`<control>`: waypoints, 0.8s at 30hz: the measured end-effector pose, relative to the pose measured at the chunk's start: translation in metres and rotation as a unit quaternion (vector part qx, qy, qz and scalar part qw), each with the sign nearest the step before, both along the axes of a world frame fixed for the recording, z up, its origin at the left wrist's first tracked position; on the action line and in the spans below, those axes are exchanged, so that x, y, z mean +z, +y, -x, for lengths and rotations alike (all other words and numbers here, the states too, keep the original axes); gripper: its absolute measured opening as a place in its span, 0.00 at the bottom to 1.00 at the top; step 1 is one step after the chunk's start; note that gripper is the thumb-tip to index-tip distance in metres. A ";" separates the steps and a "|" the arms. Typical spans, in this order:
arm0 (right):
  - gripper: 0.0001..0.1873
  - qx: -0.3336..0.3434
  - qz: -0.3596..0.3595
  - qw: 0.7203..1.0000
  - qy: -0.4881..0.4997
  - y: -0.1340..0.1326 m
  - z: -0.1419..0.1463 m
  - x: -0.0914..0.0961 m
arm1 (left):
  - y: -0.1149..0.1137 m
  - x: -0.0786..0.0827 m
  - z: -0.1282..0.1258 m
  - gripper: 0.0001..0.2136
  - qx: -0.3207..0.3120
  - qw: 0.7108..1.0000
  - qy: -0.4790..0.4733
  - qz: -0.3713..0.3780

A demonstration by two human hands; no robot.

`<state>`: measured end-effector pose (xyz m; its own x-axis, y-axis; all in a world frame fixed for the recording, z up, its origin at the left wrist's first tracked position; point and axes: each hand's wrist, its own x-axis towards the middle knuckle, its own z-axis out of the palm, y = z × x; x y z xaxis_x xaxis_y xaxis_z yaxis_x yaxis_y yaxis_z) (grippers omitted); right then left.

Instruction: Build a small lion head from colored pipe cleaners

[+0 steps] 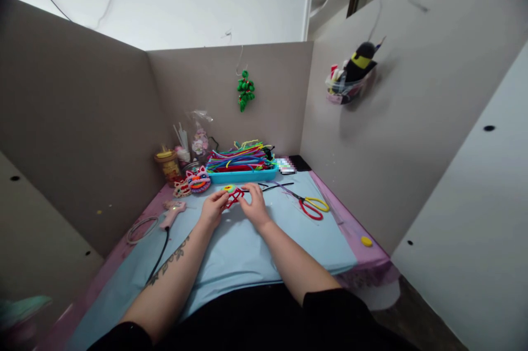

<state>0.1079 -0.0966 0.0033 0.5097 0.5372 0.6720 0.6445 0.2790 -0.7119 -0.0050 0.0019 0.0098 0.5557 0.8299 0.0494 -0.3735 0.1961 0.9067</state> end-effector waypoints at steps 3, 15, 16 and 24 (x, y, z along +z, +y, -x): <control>0.05 -0.042 -0.008 0.999 -0.027 -0.003 -0.001 0.005 | -0.002 -0.001 -0.001 0.18 -0.015 1.000 0.004 -0.016; 0.08 0.063 0.070 0.983 0.160 0.005 -0.004 -0.003 | -0.006 0.001 0.000 0.16 -0.036 0.999 0.003 -0.029; 0.08 0.078 0.076 0.980 0.165 0.006 -0.005 -0.004 | -0.006 0.001 0.000 0.16 -0.036 0.999 0.001 -0.031; 0.10 0.048 0.067 0.992 0.098 0.008 -0.007 -0.008 | -0.002 -0.002 -0.001 0.18 -0.009 1.000 0.004 -0.026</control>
